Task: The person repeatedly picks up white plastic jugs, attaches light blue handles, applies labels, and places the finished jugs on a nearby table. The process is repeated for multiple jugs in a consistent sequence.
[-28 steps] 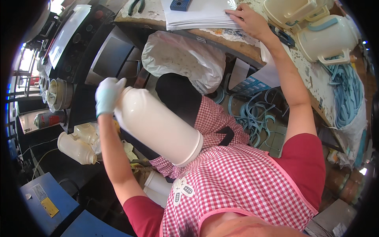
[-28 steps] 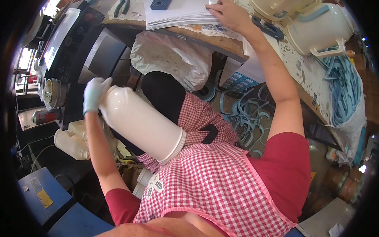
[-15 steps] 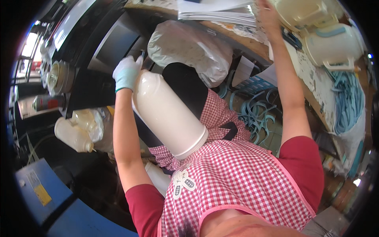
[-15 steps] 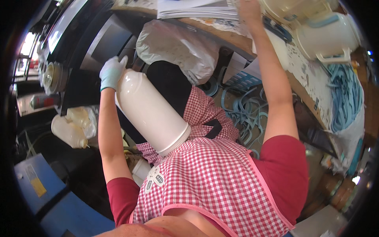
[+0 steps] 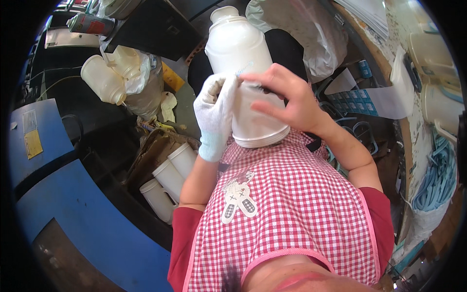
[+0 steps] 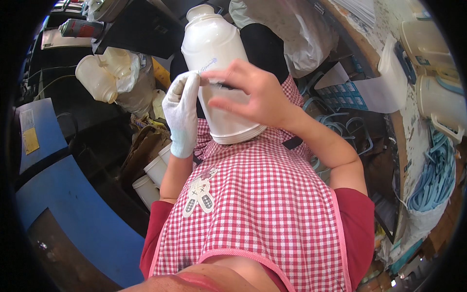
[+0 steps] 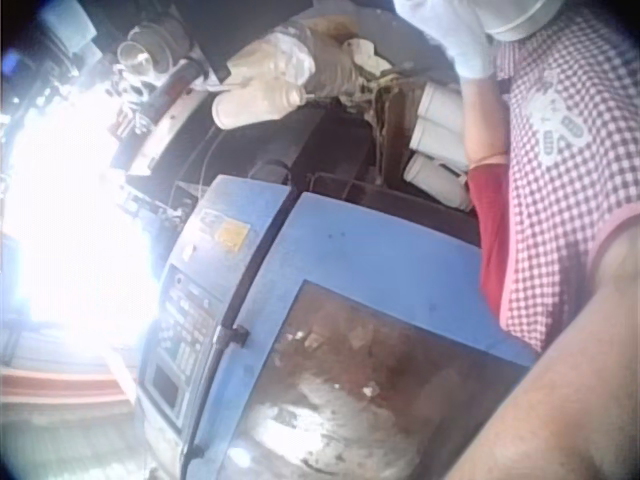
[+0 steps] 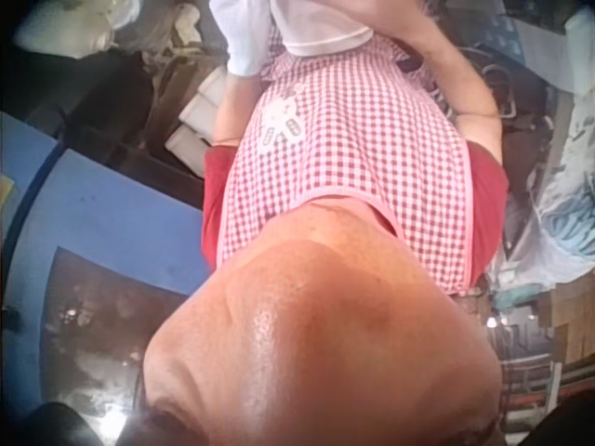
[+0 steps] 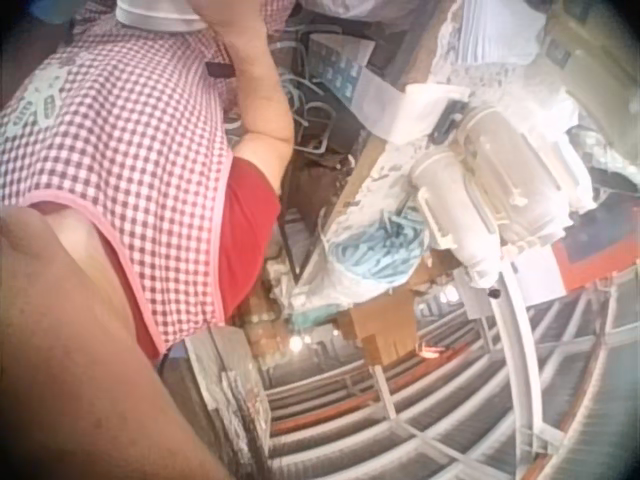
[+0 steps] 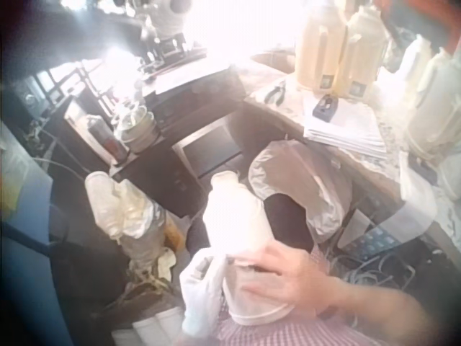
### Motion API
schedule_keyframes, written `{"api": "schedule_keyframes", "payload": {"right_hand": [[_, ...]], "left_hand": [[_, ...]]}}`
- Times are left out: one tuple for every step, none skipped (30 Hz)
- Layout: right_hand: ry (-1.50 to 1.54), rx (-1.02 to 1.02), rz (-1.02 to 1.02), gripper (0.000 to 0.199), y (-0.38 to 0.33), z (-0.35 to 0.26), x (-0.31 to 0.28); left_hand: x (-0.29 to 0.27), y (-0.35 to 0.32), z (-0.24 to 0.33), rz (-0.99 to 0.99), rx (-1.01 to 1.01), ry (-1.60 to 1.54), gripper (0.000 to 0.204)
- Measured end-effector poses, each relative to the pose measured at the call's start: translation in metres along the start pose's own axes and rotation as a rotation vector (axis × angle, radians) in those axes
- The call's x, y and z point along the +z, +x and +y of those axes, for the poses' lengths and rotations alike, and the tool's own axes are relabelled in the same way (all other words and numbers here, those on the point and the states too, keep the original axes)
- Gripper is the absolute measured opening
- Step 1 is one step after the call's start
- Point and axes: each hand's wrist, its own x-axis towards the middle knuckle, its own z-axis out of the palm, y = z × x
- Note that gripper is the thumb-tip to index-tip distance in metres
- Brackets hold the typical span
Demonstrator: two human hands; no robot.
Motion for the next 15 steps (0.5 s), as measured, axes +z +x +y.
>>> {"api": "schedule_keyframes", "payload": {"right_hand": [[0.194,0.194,0.054,0.042,-0.002,0.013,0.005],[0.395,0.400,0.113,0.036,0.005,0.023,0.005],[0.450,0.495,0.154,0.034,0.014,0.030,0.004],[0.503,0.593,0.199,0.033,0.021,0.033,0.004],[0.521,0.593,0.178,0.033,0.025,0.034,0.005],[0.540,0.592,0.157,0.033,0.028,0.034,0.007],[0.559,0.592,0.134,0.033,0.030,0.035,0.009],[0.537,0.545,0.163,0.033,0.032,0.037,0.012],[0.514,0.497,0.191,0.033,0.031,0.042,0.016],[0.492,0.452,0.217,0.033,0.031,0.047,0.020],[0.434,0.431,0.234,0.031,0.031,0.050,0.023],[0.376,0.409,0.251,0.029,0.032,0.053,0.024],[0.320,0.391,0.267,0.028,0.032,0.057,0.026],[0.328,0.401,0.315,0.026,0.032,0.065,0.025],[0.336,0.410,0.363,0.024,0.032,0.074,0.021]], "left_hand": [[-0.006,0.005,-0.006,-0.001,0.096,0.066,0.013],[-0.008,0.009,-0.008,-0.009,0.189,0.130,0.012],[-0.009,0.011,-0.005,-0.001,0.224,0.202,0.009],[-0.012,0.015,-0.007,-0.020,0.256,0.262,0.009],[-0.014,0.019,-0.008,-0.040,0.289,0.323,0.008],[-0.015,0.022,-0.009,-0.059,0.322,0.384,0.008],[-0.014,0.025,-0.010,-0.059,0.324,0.345,0.008],[-0.014,0.029,-0.012,-0.056,0.372,0.405,0.008],[-0.014,0.034,-0.014,-0.053,0.421,0.464,0.009],[-0.016,0.039,-0.016,-0.049,0.466,0.524,0.009],[-0.016,0.043,-0.017,-0.014,0.540,0.636,0.010],[-0.016,0.049,-0.017,0.021,0.614,0.749,0.010],[-0.016,0.052,-0.017,0.055,0.684,0.862,0.011],[-0.018,0.057,-0.017,0.074,0.639,0.891,0.013],[-0.021,0.062,-0.016,0.093,0.595,0.920,0.016]]}}
